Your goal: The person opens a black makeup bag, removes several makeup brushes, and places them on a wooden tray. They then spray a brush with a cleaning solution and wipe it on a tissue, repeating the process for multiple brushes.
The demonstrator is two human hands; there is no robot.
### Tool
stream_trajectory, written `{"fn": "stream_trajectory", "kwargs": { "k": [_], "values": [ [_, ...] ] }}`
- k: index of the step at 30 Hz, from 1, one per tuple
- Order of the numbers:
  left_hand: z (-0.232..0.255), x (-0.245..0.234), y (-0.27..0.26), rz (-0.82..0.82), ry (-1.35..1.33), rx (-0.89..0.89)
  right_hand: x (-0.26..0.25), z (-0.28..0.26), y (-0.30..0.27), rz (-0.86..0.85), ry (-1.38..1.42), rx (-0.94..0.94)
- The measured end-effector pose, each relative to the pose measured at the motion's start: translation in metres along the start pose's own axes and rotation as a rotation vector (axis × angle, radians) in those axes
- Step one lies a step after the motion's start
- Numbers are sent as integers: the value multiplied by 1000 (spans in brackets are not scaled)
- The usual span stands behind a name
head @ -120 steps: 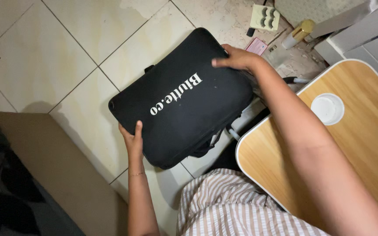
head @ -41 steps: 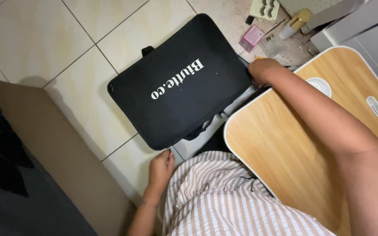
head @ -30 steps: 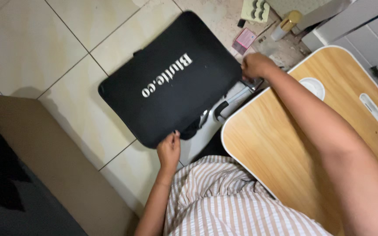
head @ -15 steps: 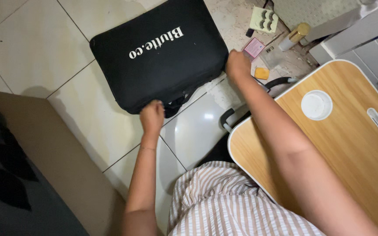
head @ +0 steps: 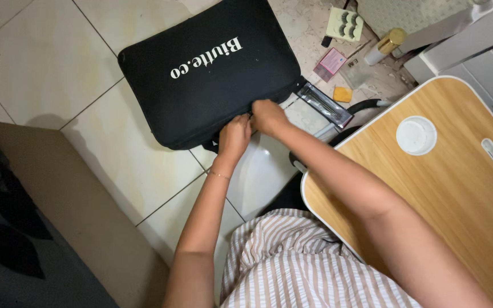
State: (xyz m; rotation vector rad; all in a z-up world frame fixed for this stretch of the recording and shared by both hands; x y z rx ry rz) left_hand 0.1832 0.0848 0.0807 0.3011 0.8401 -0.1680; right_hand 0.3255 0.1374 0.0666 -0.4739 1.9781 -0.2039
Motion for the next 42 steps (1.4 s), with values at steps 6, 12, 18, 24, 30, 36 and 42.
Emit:
{"fn": "stream_trajectory", "kwargs": {
  "k": [6, 12, 18, 24, 30, 36, 42],
  "values": [
    [-24, 13, -43, 100, -210, -331, -12, 89, 25, -292, 148, 92],
    [-66, 60, -56, 399, -521, -587, 3, 121, 40, -150, 61, 273],
    [-51, 104, -40, 546, -493, -618, 53, 129, 59, -26, 757, 625],
    [-38, 120, -27, 668, -525, -689, 78, 153, 72, -210, 854, 667],
    [-37, 91, -42, 515, -427, -485, 50, 164, 65, -321, 482, 466],
    [-78, 29, -96, 496, -84, -350, -7, 162, 56, -419, -292, 192],
    [-149, -81, -150, 478, 129, -648, -73, 150, 40, -197, -372, 329]
  ]
}}
Point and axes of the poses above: each hand's wrist, its own y-axis towards the middle knuckle, its own x-axis out of the palm, z = x × y, the point moved 2 cm from there along y, towards the middle knuckle, and after that the axes turned 1 degree about -z, right-handed, at the moved point
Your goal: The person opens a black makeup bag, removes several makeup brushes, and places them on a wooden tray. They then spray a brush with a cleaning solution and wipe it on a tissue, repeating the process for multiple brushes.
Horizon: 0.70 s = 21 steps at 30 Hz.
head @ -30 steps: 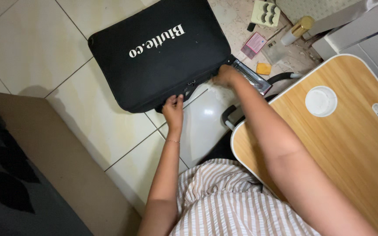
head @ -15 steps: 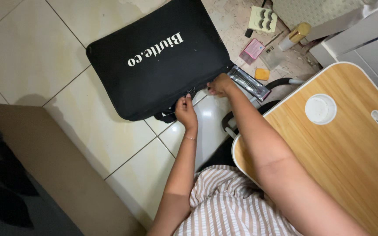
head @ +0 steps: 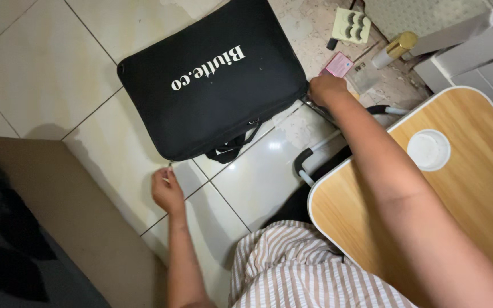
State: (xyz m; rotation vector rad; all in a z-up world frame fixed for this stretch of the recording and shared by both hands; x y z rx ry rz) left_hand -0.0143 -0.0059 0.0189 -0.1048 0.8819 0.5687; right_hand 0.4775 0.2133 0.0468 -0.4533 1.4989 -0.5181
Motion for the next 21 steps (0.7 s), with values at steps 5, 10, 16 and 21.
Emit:
{"fn": "stream_trajectory", "kwargs": {
  "k": [5, 10, 16, 21],
  "values": [
    [-4, -10, 67, 14, 107, 276, -8, 3, 5, 174, -151, -102],
    [-7, 21, 130, 38, 100, 252, -3, 2, 40, 462, -130, -159],
    [10, 48, 166, -122, -591, -333, 2, -3, 54, 477, 74, 11],
    [60, 8, 146, -293, -145, 127, -24, 8, 36, 88, 1129, 35]
  ]
}}
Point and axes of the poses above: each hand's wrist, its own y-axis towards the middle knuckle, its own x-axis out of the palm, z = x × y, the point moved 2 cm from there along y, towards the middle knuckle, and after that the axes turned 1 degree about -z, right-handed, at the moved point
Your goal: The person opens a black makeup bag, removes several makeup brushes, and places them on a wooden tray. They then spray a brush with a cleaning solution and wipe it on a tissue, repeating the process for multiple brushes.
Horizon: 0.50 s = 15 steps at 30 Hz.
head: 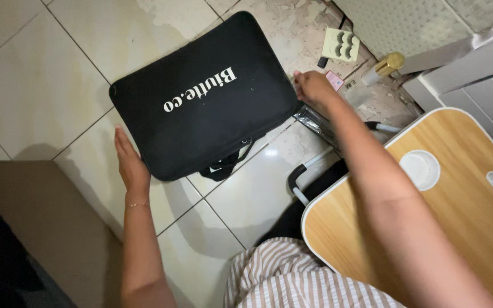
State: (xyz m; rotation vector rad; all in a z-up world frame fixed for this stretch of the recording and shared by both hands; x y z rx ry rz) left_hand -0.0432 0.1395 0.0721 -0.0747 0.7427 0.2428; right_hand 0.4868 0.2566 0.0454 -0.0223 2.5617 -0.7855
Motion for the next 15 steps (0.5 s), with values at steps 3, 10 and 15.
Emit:
{"fn": "stream_trajectory", "kwargs": {
  "k": [3, 10, 15],
  "values": [
    [35, -18, -29, -169, 630, 314, 1, -17, -4, -174, -257, 101],
    [73, -11, -62, -321, 220, 240, 27, -8, -15, -35, -301, -167],
    [63, 7, -80, -161, 200, 238, 29, 5, -16, -16, -140, -71]
  ]
}}
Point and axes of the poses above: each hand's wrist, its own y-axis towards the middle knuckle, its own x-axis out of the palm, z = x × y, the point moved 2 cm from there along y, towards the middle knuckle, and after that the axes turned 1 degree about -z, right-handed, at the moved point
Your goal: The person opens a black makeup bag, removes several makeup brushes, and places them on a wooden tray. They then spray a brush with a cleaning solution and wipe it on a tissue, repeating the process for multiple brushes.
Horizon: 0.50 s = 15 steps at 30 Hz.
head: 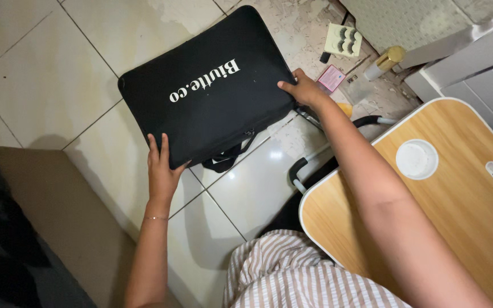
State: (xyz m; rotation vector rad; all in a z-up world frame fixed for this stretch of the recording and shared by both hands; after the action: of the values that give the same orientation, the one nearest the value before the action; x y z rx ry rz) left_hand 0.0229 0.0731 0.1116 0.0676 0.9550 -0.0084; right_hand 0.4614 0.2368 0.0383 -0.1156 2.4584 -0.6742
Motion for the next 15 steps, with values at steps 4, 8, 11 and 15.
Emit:
{"fn": "stream_trajectory", "kwargs": {
  "k": [4, 8, 11, 15],
  "values": [
    [-9, 5, -18, 55, 70, 44, 2, 10, 3, -26, 110, -34],
    [1, 16, -33, 123, 90, 90, -11, 25, 9, -17, 136, -44],
    [16, 23, -55, 84, 98, 22, -23, 37, 10, -41, 135, -78],
    [48, 26, -77, 95, 85, -11, -32, 50, 10, -122, 134, -19]
  ]
}}
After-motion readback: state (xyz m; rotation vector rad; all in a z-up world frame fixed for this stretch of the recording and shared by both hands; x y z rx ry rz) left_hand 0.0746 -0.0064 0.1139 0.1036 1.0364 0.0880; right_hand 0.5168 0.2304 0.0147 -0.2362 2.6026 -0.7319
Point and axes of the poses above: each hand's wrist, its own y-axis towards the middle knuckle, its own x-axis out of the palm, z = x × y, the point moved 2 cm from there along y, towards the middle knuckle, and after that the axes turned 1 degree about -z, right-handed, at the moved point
